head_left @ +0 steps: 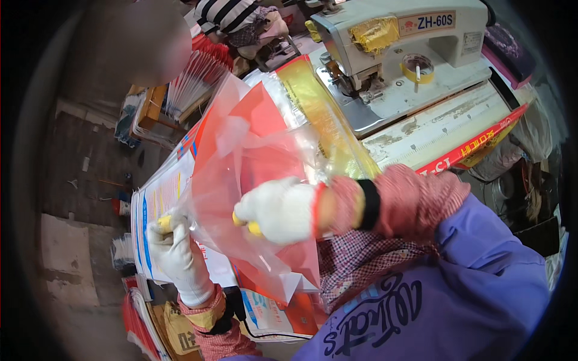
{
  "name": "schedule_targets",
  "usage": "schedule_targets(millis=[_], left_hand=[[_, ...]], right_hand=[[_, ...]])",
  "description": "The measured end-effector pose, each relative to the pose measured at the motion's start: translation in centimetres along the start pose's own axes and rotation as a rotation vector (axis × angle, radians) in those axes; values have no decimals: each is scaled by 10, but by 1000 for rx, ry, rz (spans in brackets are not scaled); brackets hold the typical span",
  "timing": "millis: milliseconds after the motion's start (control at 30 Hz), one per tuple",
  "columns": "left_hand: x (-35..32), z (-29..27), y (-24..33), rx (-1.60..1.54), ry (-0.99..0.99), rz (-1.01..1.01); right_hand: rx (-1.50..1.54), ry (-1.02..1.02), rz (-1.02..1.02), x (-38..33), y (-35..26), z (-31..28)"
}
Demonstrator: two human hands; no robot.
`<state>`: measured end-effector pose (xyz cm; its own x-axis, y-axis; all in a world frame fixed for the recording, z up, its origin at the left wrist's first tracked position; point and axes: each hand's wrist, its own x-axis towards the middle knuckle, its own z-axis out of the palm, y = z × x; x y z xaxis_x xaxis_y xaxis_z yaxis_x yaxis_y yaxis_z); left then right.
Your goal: Manually aligning and stacking large fertilizer bags next to an industrial sewing/sealing machine.
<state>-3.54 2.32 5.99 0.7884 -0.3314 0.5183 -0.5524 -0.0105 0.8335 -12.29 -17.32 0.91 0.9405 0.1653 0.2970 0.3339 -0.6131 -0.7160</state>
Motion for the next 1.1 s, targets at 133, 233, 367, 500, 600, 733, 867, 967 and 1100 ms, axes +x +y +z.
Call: schedule_targets(millis=[133,233,367,500,600,733,867,967,1100], left_hand=[[-27,11,23,392,-363,4],[-60,34,18,576,-1212,333],[-48,55,12,418,-1584,94],[30,73,42,411,-1076,92],[98,133,48,858,-870,845],[121,204,8,1186,-687,1007],[117,196,-29,859,-1423,577],[134,176,-29,878,-1112,392],[175,172,-5,1610,-678,557]], right_hand=[[-349,161,-38,84,93,-6],[-414,240,139,110,171,8],[-315,481,111,103,206,47],[-207,1056,-103,106,171,79],[716,947,23,131,144,77],[-122,848,-165,137,131,55],[237,556,-26,91,117,47],[657,265,124,59,102,42],[421,158,266,42,87,19]])
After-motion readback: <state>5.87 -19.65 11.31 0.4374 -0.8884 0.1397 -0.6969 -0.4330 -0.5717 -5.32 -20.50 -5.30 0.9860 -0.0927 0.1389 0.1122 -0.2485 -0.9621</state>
